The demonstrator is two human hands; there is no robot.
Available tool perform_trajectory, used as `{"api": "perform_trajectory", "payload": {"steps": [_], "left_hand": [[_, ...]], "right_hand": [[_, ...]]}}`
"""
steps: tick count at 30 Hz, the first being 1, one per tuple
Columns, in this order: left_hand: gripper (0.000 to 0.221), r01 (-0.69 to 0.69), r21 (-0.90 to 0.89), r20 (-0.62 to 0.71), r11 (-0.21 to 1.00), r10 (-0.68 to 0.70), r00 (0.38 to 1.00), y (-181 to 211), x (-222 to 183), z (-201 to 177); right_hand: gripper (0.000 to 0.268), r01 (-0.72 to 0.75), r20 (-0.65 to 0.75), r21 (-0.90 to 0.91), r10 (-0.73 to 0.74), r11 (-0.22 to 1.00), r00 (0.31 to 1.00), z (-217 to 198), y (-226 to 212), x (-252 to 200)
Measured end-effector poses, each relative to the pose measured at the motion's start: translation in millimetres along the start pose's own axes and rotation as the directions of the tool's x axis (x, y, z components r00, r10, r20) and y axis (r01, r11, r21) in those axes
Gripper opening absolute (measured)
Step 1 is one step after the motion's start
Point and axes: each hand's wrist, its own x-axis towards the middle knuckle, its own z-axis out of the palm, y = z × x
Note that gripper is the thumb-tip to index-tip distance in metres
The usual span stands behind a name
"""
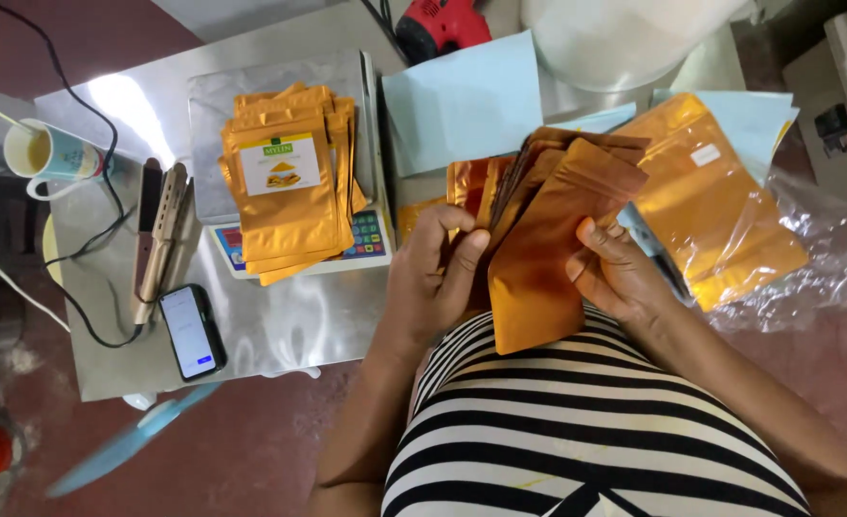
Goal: Applying adhesive labels to gold-colored pouches and organizing them on a workbench
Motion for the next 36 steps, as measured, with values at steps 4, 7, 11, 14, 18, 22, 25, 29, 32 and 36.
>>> {"api": "perform_trajectory", "payload": {"steps": [4,7,11,14,18,22,25,29,32,36], "left_hand": [[0.013,0.131,0.053,-0.074,0.990,-0.127,0.989,6,5,16],[0.014,0.195,0.094,-0.137,0.976,-0.181,0.974,5,10,17],[0.016,0.127,0.072,-0.219,0.989,-0.108,0.970,6,14,16],[0.018,0.113,0.108,-0.190,0.988,-0.091,0.978,4,8,11],[0.018,0.131,0.085,-0.227,0.988,-0.109,0.968,-8,-2,15],[0.014,0.083,0.076,-0.192,0.994,-0.067,0.979,-11,1,17],[0.012,0.065,0.030,-0.171,0.997,-0.059,0.983,-10,6,18],[0.012,0.059,-0.004,-0.136,0.998,-0.059,0.989,-9,14,18],[0.016,0.080,-0.039,-0.104,0.996,-0.084,0.991,-5,20,18],[0.014,0.072,-0.026,-0.068,0.997,-0.074,0.995,-11,26,18]], "right_hand": [[0.023,-0.025,0.042,-0.052,0.028,0.998,0.999,-20,-9,22],[0.025,-0.047,0.069,-0.070,0.051,0.996,0.996,-18,-10,35],[0.005,-0.109,0.110,-0.066,0.116,0.992,0.987,82,-54,-2],[0.008,-0.149,0.142,-0.027,0.151,0.989,0.978,73,-41,7],[0.005,-0.175,0.164,-0.099,0.189,0.980,0.968,73,-37,6],[0.005,-0.187,0.183,-0.084,0.199,0.979,0.963,59,-30,17],[0.005,-0.186,0.176,-0.068,0.195,0.980,0.965,57,-31,18],[0.012,-0.168,0.156,-0.075,0.178,0.983,0.972,69,-39,13],[0.010,-0.190,0.130,-0.064,0.197,0.980,0.972,44,-29,27],[0.010,-0.179,0.096,-0.023,0.180,0.984,0.979,59,-36,17]]}}
